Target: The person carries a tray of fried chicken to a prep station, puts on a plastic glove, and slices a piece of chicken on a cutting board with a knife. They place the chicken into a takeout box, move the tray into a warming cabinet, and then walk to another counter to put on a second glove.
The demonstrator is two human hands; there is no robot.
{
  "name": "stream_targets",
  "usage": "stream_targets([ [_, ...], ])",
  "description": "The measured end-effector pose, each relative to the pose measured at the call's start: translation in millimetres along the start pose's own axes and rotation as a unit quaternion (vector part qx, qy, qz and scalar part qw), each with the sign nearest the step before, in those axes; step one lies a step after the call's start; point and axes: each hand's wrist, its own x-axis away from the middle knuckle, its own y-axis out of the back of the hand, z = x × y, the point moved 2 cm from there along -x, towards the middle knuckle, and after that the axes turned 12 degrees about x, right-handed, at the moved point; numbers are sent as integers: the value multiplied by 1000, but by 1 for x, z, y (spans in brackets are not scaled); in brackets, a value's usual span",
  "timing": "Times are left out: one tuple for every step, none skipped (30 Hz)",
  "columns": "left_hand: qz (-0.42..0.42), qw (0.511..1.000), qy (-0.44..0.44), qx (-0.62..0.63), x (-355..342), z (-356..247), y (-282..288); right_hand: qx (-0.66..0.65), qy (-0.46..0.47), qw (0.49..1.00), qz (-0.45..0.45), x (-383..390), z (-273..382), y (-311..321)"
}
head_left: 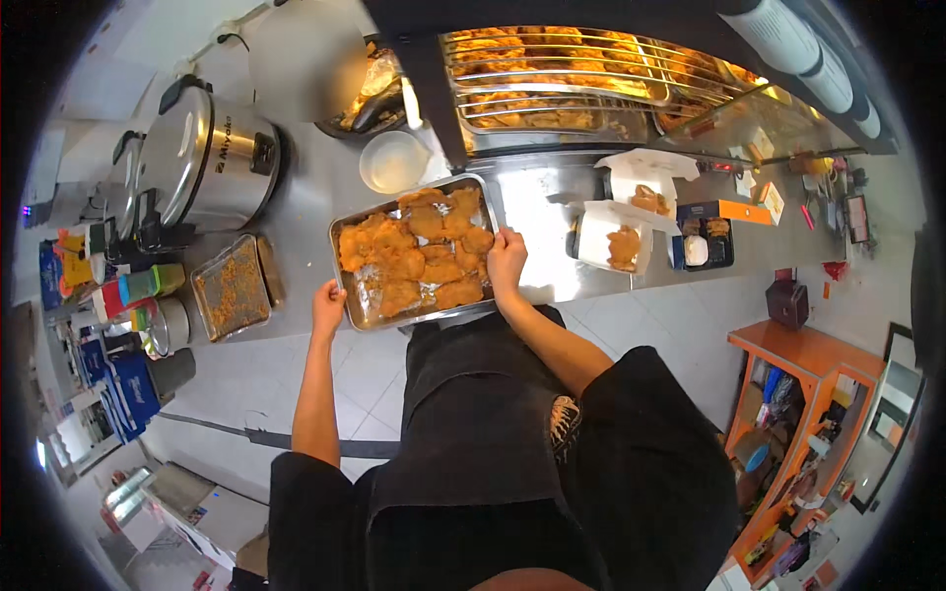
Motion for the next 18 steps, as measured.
stream_targets([
  [-5, 1000, 3, -4, 18, -14, -3, 4, 14, 1000, 17, -3, 10, 19],
  [-3, 1000, 4, -3, 38, -32, -7, 6, 13, 1000, 16, -7, 14, 40],
  [-4, 999, 13, 33, 58, -57, -11, -22, 18, 999, 31, -13, 18, 60],
  [-3, 997, 20, 68, 73, -86, -14, -51, 21, 998, 43, -22, 23, 81],
  [1, 998, 17, 68, 90, -113, -15, -62, 6, 996, 62, -29, 25, 104],
  [4, 991, 34, 128, 114, -139, -15, -32, 26, 996, 75, -37, 41, 134],
  [11, 981, 50, 188, 130, -165, -17, -36, 30, 995, 85, -48, 38, 153],
  [7, 981, 50, 189, 148, -187, -16, 0, 84, 993, 84, -59, 45, 176],
  [1, 975, 62, 211, 172, -204, -15, 6, 84, 991, 104, -64, 84, 212],
  [14, 970, 74, 230, 183, -228, -23, 41, 120, 988, 87, -73, 113, 252],
  [38, 965, 58, 254, 192, -259, -33, 56, 99, 990, 89, -84, 130, 280],
  [41, 964, 60, 256, 201, -269, -40, 112, 165, 978, 64, -102, 134, 304],
  [77, 949, 38, 304, 209, -277, -47, 112, 140, 978, 107, -116, 162, 329],
  [116, 930, 10, 349, 211, -291, -58, 111, 202, 968, 103, -137, 177, 346],
  [126, 914, 8, 384, 216, -318, -76, 114, 270, 954, 65, -165, 177, 356],
  [136, 898, 8, 419, 222, -339, -94, 100, 302, 944, 91, -191, 186, 362],
  [156, 884, 20, 440, 224, -335, -104, 91, 247, 956, 133, -206, 208, 358],
  [157, 866, 0, 475, 229, -340, -118, 149, 252, 930, 220, -229, 230, 355],
])
